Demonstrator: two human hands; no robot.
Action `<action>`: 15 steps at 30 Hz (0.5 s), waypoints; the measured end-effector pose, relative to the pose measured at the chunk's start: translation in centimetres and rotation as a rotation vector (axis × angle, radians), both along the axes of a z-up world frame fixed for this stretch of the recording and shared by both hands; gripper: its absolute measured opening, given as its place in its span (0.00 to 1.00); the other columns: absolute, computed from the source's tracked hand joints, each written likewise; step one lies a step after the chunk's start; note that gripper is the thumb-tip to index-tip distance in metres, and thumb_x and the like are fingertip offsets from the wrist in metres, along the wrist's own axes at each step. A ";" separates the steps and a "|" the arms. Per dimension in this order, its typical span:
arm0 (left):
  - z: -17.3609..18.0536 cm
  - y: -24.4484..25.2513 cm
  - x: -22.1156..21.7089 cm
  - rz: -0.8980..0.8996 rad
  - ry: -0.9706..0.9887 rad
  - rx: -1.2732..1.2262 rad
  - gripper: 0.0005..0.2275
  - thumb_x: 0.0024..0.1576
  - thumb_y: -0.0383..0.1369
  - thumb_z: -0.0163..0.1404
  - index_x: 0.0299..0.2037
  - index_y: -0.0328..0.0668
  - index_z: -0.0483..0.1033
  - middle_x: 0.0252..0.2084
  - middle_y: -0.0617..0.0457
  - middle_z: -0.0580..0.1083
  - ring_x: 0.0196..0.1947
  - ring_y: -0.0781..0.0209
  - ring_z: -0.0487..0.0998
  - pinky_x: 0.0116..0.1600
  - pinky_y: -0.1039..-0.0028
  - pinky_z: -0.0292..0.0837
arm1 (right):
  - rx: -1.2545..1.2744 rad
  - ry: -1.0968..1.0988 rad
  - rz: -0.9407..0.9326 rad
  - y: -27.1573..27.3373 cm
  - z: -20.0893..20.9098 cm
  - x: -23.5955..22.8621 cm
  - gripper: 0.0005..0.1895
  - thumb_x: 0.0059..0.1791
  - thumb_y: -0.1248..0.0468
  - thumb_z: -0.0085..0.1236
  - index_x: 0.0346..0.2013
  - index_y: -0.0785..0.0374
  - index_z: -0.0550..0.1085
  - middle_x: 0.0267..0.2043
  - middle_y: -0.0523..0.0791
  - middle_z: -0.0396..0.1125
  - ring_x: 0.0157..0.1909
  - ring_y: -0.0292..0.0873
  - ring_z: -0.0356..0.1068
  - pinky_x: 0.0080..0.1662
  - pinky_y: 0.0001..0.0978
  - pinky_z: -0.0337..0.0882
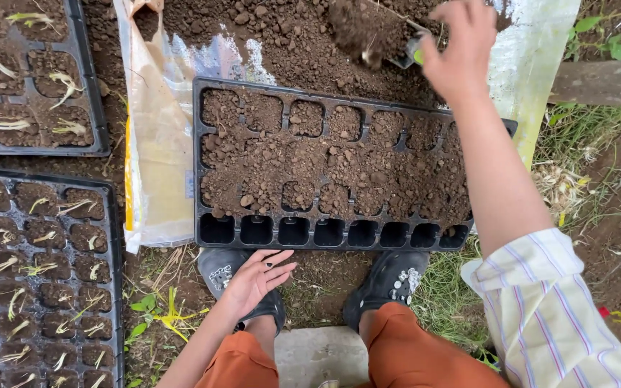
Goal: Filling a plastic seedling tray with soil using a hand trowel in an outdoor garden setting.
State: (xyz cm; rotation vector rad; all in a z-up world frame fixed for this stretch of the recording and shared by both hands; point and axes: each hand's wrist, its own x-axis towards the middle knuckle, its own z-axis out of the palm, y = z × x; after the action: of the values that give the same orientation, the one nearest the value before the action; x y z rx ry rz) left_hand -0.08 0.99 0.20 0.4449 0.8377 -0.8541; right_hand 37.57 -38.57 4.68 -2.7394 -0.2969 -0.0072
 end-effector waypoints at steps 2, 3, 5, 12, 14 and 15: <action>0.2 0.0 0.2 -0.008 0.016 0.015 0.09 0.63 0.24 0.40 0.51 0.36 0.70 0.70 0.29 0.67 0.65 0.30 0.73 0.66 0.51 0.71 | 0.027 -0.125 0.140 3.0 0.5 0.6 0.11 0.51 0.71 0.64 0.45 0.66 0.71 0.50 0.50 0.65 0.53 0.52 0.60 0.51 0.42 0.59; 0.0 0.0 0.1 0.000 0.009 0.006 0.10 0.63 0.24 0.40 0.52 0.35 0.70 0.70 0.29 0.66 0.65 0.30 0.72 0.66 0.51 0.70 | -0.014 -0.133 0.286 4.2 0.3 0.8 0.08 0.51 0.70 0.64 0.43 0.63 0.74 0.47 0.48 0.65 0.50 0.49 0.61 0.51 0.39 0.62; 0.0 0.0 0.0 0.009 0.004 0.000 0.11 0.63 0.24 0.40 0.54 0.35 0.69 0.70 0.28 0.66 0.65 0.30 0.72 0.67 0.50 0.70 | -0.051 -0.140 0.434 5.7 -0.7 0.7 0.06 0.51 0.69 0.63 0.42 0.61 0.76 0.44 0.46 0.65 0.48 0.46 0.61 0.50 0.36 0.65; -0.3 0.0 -0.1 0.002 -0.004 0.006 0.09 0.61 0.23 0.43 0.50 0.36 0.70 0.70 0.28 0.66 0.63 0.31 0.74 0.65 0.53 0.72 | -0.408 -0.411 0.527 5.2 -4.7 0.3 0.18 0.41 0.75 0.62 0.41 0.51 0.79 0.36 0.41 0.60 0.40 0.45 0.57 0.34 0.32 0.65; -0.4 0.1 -0.3 0.014 -0.024 -0.015 0.08 0.62 0.25 0.44 0.50 0.37 0.71 0.70 0.27 0.65 0.64 0.30 0.73 0.65 0.52 0.72 | -0.396 -0.453 0.532 4.9 -4.7 0.0 0.15 0.41 0.75 0.64 0.37 0.52 0.79 0.35 0.40 0.61 0.40 0.44 0.57 0.34 0.31 0.66; -0.3 0.1 -0.2 0.006 -0.011 0.001 0.09 0.62 0.24 0.43 0.51 0.37 0.70 0.70 0.27 0.66 0.64 0.30 0.73 0.65 0.52 0.72 | -0.245 -0.412 0.512 4.9 -4.3 0.0 0.09 0.46 0.74 0.67 0.37 0.57 0.81 0.33 0.41 0.64 0.38 0.44 0.57 0.35 0.32 0.66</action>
State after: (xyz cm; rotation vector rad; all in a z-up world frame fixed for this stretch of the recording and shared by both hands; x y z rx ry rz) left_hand -0.29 1.05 -0.07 0.4476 0.8288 -0.8444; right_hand 37.55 -33.69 0.40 -2.7913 -1.1720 -0.4230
